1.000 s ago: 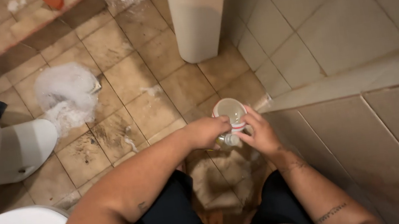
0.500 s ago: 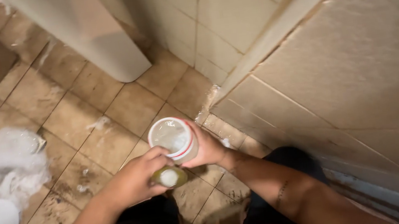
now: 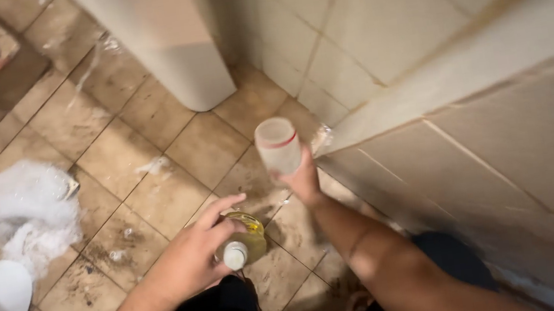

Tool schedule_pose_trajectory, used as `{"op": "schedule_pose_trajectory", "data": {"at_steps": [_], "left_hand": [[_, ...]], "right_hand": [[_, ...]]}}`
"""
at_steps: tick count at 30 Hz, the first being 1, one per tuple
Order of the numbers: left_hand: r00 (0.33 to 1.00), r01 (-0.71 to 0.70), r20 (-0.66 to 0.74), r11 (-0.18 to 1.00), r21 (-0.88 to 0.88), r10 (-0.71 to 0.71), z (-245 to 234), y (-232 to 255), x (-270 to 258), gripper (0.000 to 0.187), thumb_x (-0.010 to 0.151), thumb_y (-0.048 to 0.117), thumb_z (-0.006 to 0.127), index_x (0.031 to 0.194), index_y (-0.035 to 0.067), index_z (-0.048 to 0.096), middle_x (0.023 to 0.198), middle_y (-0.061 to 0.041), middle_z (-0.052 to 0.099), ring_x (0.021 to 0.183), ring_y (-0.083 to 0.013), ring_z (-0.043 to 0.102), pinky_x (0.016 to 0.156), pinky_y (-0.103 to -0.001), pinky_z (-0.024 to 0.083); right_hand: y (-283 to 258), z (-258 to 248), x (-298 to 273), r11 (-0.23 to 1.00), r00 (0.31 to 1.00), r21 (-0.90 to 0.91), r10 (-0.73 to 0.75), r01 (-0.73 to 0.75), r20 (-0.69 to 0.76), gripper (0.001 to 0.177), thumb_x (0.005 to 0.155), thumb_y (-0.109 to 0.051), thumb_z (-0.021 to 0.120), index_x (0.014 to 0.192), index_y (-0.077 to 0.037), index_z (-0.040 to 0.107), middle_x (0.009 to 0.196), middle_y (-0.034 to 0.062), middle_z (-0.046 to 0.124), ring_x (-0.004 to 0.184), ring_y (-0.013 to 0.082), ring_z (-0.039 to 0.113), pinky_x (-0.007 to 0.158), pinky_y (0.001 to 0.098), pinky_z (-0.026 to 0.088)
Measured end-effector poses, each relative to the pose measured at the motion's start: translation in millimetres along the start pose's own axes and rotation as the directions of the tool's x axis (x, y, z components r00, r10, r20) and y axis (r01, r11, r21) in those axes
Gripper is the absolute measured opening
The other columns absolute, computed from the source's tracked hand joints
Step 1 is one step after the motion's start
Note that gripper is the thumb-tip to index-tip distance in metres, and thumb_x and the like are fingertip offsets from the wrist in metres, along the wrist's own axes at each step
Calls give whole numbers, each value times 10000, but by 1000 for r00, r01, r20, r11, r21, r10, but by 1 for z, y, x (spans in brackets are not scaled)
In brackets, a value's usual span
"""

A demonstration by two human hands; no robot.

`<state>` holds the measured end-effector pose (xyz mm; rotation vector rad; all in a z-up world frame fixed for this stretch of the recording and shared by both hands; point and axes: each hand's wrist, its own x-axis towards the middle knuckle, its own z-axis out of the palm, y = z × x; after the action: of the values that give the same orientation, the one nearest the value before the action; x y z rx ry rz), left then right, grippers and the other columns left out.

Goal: The person cleans a bathroom sink by pouring liquid soap into it, scrubbing with a pink brush, rinsing with water from a cup, and wiping with a yellow cloth. They also retrieve the brush from a nearby shelf and rinse the cloth under the tap.

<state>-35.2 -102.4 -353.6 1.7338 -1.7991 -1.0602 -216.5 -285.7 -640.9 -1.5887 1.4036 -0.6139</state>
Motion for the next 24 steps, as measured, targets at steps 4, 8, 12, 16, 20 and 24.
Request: {"op": "schedule_pose_trajectory", "data": {"at_steps": [4,8,12,16,20,24], "left_hand": [[996,-50,-70,997,-54,46,-17,-3,-24,316,798,146,771,1090,116,654,1568,-129,436,1320,-278,609,921,-405,579],[994,-28,-105,999,-34,24,-29,-2,-37,347,778,185,839,1073,105,674,1556,-111,446,1226,-286,667,928,-486,622],[989,32,-140,998,-62,-40,-32,-6,-47,341,794,137,768,1122,163,678,1550,-60,454,1205,-210,690,754,-427,629],[986,47,-160,998,-46,-54,-25,-10,-49,348,784,132,767,1118,159,672,1560,-55,442,1232,-222,675,780,-437,629],[990,3,-142,997,-72,-13,-21,-6,-48,292,844,197,771,1101,120,656,1557,-105,436,1223,-252,682,857,-429,617],[989,-15,-145,1000,-17,12,-19,1,-46,254,865,232,713,1033,85,590,1530,-122,463,1282,-279,620,742,-460,622]], "right_hand": [[-17,38,81,979,988,-199,-68,39,-141,1070,399,-584,923,1315,-166,564,1156,74,724,973,272,723,756,383,558],[-74,42,138,836,952,-505,296,-215,84,1013,492,-394,920,1414,-288,516,1291,33,679,1153,275,663,898,418,562],[-105,51,184,619,908,-780,375,-93,189,1083,562,-431,943,1495,-286,412,1374,52,612,1274,316,575,980,487,512],[-133,49,201,530,938,-845,254,68,235,1054,549,-530,914,1441,-250,425,1303,107,598,1178,355,586,890,506,499],[-148,43,205,578,945,-813,221,74,243,987,552,-505,896,1408,-262,469,1331,62,592,1193,310,596,860,473,527],[-172,37,196,551,951,-830,203,85,232,945,562,-531,878,1370,-248,479,1270,42,627,1167,273,617,819,467,551]]}}
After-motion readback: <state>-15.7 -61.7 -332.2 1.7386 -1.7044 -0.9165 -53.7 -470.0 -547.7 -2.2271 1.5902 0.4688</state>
